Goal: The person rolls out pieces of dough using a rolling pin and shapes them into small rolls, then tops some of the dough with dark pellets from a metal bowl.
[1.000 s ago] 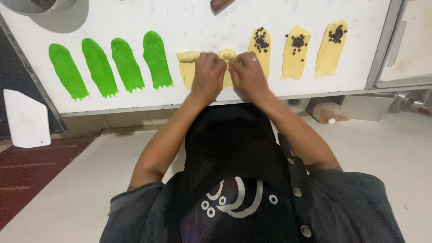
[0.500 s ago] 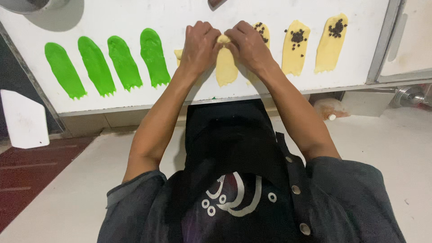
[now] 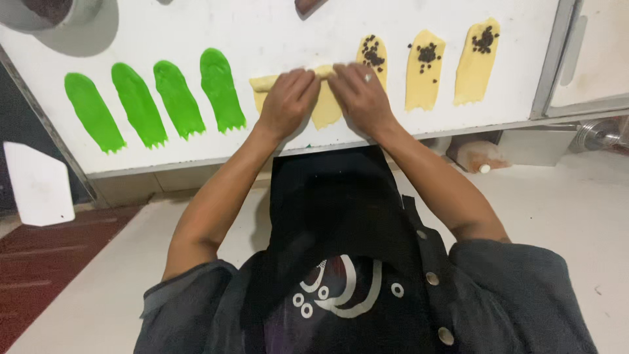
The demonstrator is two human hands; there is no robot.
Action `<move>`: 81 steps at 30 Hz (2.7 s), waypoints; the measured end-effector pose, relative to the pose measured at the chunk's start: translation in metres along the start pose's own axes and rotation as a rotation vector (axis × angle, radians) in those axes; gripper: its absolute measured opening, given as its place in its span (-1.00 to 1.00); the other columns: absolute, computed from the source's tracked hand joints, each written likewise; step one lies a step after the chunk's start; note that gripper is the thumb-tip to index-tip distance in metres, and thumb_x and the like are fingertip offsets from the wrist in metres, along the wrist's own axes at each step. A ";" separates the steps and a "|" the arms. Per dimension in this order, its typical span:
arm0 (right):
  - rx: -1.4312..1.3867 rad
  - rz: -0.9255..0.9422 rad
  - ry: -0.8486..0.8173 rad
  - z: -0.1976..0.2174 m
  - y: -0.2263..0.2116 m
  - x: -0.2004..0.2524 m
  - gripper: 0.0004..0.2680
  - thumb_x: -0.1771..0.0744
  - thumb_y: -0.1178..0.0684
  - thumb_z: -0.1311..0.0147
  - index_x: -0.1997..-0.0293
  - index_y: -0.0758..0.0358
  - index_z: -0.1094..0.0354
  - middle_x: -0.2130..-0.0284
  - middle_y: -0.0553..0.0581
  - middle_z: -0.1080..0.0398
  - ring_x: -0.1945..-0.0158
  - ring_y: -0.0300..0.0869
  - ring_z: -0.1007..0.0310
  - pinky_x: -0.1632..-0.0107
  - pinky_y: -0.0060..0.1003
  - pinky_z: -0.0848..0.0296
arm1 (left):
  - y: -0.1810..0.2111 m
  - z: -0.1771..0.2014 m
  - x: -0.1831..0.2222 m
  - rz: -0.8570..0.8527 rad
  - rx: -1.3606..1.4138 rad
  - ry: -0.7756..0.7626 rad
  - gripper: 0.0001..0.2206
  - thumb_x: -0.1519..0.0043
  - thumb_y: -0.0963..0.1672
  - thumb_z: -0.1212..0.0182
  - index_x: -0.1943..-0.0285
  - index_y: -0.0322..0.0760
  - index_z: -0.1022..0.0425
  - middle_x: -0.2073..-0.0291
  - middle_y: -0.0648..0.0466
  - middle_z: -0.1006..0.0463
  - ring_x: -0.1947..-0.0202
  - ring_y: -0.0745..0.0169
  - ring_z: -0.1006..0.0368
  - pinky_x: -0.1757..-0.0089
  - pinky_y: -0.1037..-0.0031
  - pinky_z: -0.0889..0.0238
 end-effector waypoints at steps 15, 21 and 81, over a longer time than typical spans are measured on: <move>-0.454 -0.688 -0.146 0.044 0.080 0.006 -0.60 -0.55 0.10 0.33 0.56 0.09 -0.02 0.73 -0.12 0.05 0.69 -0.36 0.12 0.66 -0.47 0.18 | -0.020 -0.047 -0.034 0.333 0.258 0.010 -0.81 -0.23 -0.23 -0.28 -0.01 -0.35 -0.60 0.24 -0.04 -0.52 0.17 -0.02 -0.39 0.12 0.20 -0.23; -0.299 -0.335 -0.176 0.050 0.103 -0.019 -0.86 -0.42 0.36 0.07 0.05 0.50 -0.47 0.40 0.34 -0.54 0.31 0.09 -0.54 0.05 0.00 -0.59 | -0.032 -0.116 -0.076 0.493 0.339 -0.342 -0.94 -0.22 -0.22 -0.05 0.31 -0.24 -0.40 0.24 -0.07 -0.30 0.18 -0.23 -0.23 0.25 0.02 -0.05; -0.045 -0.425 -0.161 0.022 0.083 0.069 -0.85 -0.45 0.15 -0.13 0.30 0.26 -0.44 0.51 0.04 -0.31 0.40 -0.21 -0.18 0.41 -0.50 -0.20 | 0.040 -0.070 -0.044 0.527 0.129 -0.084 -0.75 -0.31 -0.25 -0.22 0.48 -0.20 -0.54 0.67 0.13 -0.41 0.46 0.22 -0.22 0.30 0.36 -0.16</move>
Point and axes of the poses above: each hand's wrist, its own x-axis away from the middle knuckle, its own z-axis out of the back of the hand, y = z × x, the point moved 7 cm from there along -x, towards the middle knuckle
